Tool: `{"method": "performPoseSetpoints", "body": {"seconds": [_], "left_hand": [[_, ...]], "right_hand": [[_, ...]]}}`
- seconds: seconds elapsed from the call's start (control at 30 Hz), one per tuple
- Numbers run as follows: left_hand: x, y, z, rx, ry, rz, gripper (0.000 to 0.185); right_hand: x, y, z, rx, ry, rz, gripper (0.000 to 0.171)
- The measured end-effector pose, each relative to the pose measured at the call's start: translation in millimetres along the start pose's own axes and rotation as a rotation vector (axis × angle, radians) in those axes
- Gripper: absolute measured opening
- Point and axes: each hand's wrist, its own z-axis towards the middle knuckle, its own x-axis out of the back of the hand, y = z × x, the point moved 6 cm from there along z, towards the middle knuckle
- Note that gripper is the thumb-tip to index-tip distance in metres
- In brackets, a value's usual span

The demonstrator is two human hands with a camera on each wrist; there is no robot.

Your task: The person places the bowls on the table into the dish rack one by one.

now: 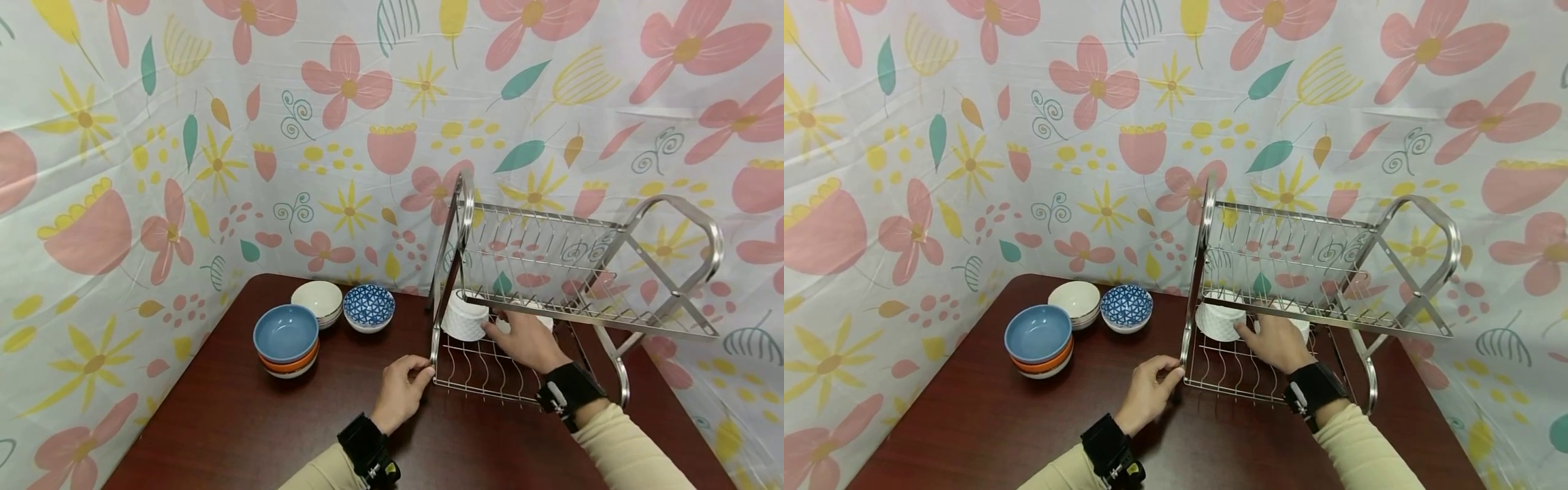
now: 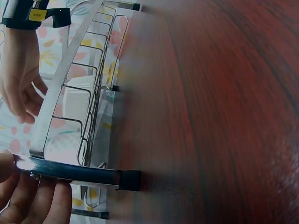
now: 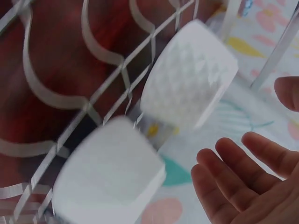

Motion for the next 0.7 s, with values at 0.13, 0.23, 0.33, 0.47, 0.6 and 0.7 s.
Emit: {"method": "performPoseSetpoints", "body": {"seconds": [0.13,0.23,0.33,0.47,0.6,0.7], "left_hand": [[0.5,0.3,-0.2,0.011,-0.01,0.004,0.009],[0.4,0.5,0.1,0.019,-0.014,0.008,0.009],[0.2,0.8,0.6,0.018,-0.012,0.01,0.009],[0.1,1.1,1.2,0.024,-0.008,0.018,0.009],[0.1,0.5,1.9,0.024,-0.006,0.023,0.008],[0.1,0.1,2.2,0.017,-0.005,0.021,0.008]], "right_hand": [[-9,-12,-3,0.019,0.007,0.09,0.04],[-15,-19,-6,0.014,0.02,0.135,0.039],[-20,-25,-7,0.013,0.044,0.192,0.036],[-27,-34,-8,0.001,0.054,0.277,0.035],[-36,-43,-12,-0.025,0.051,0.34,0.033],[-44,-50,-15,-0.041,0.047,0.386,0.031]]}}
